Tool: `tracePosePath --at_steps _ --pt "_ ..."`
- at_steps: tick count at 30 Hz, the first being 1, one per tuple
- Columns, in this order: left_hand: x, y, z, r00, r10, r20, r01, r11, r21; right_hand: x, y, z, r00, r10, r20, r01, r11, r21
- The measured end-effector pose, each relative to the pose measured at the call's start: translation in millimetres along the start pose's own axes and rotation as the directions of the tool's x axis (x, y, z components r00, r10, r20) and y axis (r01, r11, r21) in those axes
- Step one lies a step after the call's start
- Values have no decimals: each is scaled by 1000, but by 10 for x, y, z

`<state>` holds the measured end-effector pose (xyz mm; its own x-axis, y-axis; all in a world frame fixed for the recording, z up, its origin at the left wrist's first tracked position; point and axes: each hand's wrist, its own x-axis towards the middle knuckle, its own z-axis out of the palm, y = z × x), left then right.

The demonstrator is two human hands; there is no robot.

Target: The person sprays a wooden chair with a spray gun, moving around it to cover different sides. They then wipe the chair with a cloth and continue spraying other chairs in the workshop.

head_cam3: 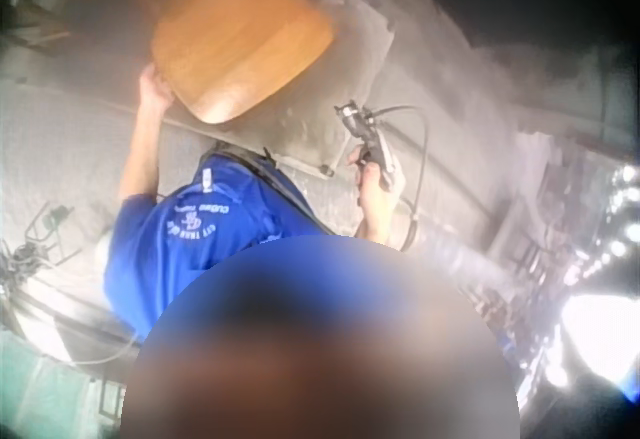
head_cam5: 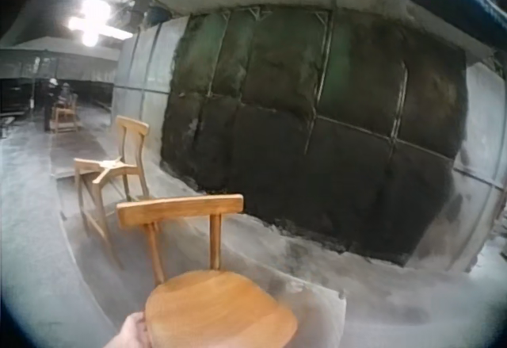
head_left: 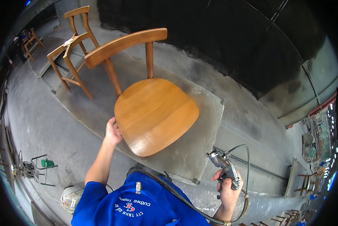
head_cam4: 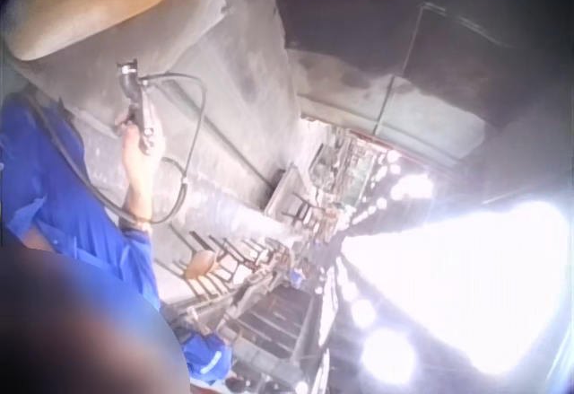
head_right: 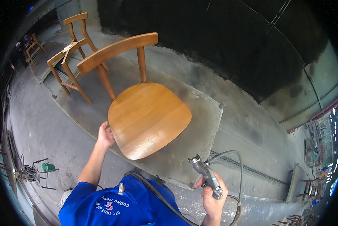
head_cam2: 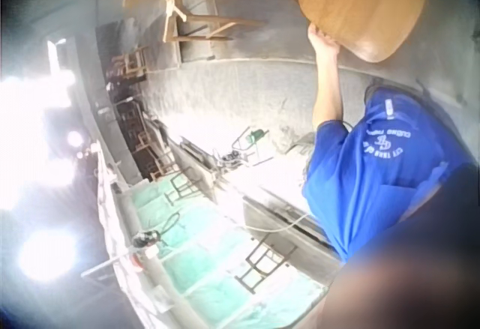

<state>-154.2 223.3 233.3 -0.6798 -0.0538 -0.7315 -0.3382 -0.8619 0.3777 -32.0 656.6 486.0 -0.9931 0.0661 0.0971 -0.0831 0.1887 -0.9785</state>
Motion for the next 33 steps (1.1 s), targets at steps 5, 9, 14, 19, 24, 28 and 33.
tracePosePath --at_steps 5,9,14,19,24,28,33 --pt "327 776 -339 995 100 5 -100 982 158 58 4 107 999 -24 25 23 998 57" --pt "537 1281 -456 990 144 3 -138 945 296 70 66 183 993 -111 -27 114 972 204" --pt "671 1592 -640 988 151 -23 -119 856 504 67 106 194 978 -118 -175 117 993 -13" --pt "374 1473 -1125 960 279 -21 -254 899 357 34 90 156 986 -101 -131 126 971 204" --pt "-146 1016 -1462 978 201 -55 -195 975 107 123 135 79 948 -123 -295 141 989 41" --pt "-217 954 -1456 972 220 -86 -211 972 104 195 143 -64 958 -130 -257 176 970 166" --pt "-112 1130 -1174 727 612 -311 -419 754 506 230 196 -45 956 -110 -273 144 983 110"
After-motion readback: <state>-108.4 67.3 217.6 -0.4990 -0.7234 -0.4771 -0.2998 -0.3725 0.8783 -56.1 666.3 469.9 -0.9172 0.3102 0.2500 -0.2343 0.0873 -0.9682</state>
